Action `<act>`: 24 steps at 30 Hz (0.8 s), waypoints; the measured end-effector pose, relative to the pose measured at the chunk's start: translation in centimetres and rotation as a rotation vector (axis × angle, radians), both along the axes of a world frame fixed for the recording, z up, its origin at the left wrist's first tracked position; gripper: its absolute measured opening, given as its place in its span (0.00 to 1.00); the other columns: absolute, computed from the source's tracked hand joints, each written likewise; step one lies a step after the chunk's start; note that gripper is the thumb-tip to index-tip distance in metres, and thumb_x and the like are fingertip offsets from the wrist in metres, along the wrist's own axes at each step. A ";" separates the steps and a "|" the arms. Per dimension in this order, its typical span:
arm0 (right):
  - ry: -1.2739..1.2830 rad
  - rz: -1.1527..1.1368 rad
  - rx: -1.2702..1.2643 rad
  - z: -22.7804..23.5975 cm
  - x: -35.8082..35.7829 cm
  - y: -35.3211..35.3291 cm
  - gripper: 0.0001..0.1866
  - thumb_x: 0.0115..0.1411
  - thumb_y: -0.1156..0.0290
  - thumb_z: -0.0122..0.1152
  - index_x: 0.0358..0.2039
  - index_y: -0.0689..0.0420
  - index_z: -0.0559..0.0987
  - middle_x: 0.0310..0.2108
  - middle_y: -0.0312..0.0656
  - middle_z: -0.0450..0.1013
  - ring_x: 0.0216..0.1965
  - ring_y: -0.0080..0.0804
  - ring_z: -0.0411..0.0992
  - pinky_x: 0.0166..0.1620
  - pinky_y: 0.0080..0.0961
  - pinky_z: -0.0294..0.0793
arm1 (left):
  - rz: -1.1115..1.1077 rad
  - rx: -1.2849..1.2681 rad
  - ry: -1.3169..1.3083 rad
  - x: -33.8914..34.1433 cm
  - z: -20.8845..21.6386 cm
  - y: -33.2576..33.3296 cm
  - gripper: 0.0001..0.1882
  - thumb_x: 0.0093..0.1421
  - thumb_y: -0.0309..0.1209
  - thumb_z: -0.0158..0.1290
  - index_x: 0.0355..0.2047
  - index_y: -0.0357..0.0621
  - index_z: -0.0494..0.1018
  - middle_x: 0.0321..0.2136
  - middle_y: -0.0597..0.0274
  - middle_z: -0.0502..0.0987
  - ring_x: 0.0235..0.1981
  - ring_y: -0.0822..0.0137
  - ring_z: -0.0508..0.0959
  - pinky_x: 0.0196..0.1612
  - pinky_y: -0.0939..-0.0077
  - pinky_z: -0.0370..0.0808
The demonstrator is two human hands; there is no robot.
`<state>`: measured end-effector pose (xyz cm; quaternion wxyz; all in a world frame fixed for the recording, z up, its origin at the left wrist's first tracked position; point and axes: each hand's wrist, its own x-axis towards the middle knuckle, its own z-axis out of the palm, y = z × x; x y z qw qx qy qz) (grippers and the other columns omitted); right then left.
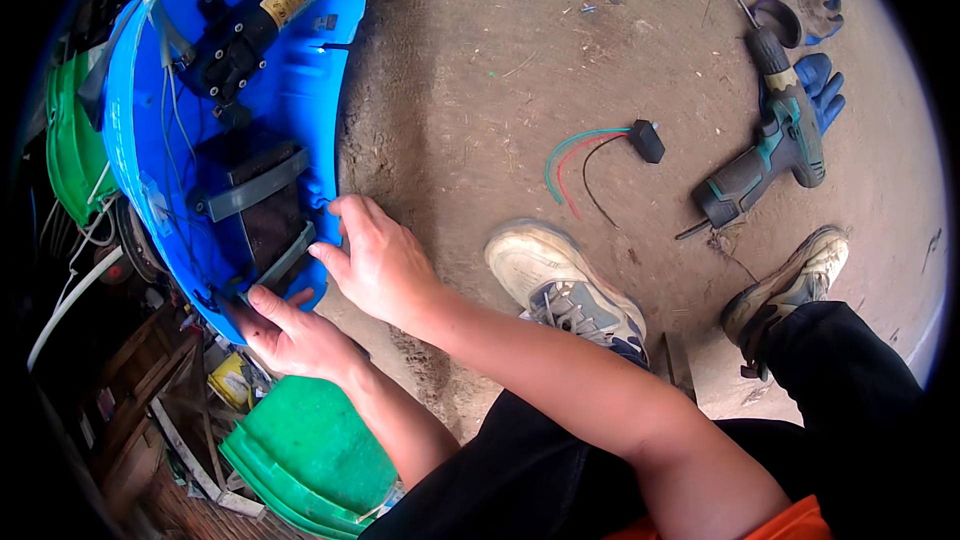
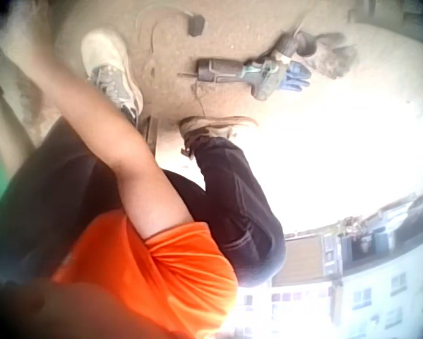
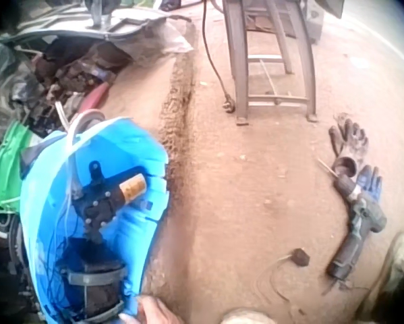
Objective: The person sits on the floor and uses a cordless drill to attach a metal bracket to a blue plastic container. They then put on gloves and attach a blue plastic grid to the container using the drill.
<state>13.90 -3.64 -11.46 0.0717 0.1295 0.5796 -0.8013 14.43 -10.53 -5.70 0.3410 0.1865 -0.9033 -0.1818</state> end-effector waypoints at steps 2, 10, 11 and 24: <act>0.013 -0.017 -0.044 -0.4 0.0 -0.3 0.21 0.60 0.68 0.66 0.51 0.63 0.75 0.38 0.48 0.78 0.33 0.41 0.79 0.35 0.37 0.78 | -0.025 0.027 0.005 0.0 0.0 0.0 0.27 0.70 0.40 0.51 0.64 0.40 0.66 0.41 0.52 0.79 0.21 0.71 0.74 0.21 0.79 0.72; -0.072 -0.007 -0.138 -0.6 -0.6 -1.7 0.13 0.59 0.71 0.65 0.43 0.63 0.81 0.33 0.55 0.79 0.34 0.47 0.81 0.37 0.35 0.78 | -0.008 0.013 0.005 -0.1 0.0 0.1 0.27 0.71 0.42 0.49 0.66 0.42 0.64 0.42 0.52 0.79 0.20 0.71 0.74 0.22 0.79 0.72; -0.077 0.012 -0.134 -0.9 -0.7 -1.5 0.13 0.59 0.71 0.65 0.43 0.63 0.81 0.32 0.55 0.79 0.34 0.47 0.81 0.37 0.35 0.78 | 0.008 0.013 -0.023 0.0 0.0 0.1 0.27 0.71 0.42 0.49 0.65 0.41 0.65 0.42 0.52 0.79 0.20 0.71 0.74 0.22 0.79 0.72; -0.163 -0.090 0.372 -6.7 1.3 20.5 0.10 0.62 0.69 0.64 0.40 0.62 0.83 0.28 0.45 0.80 0.30 0.29 0.79 0.35 0.28 0.78 | 0.041 -0.001 -0.018 0.2 -0.3 -1.6 0.28 0.70 0.45 0.50 0.59 0.33 0.69 0.40 0.46 0.80 0.22 0.68 0.76 0.27 0.74 0.75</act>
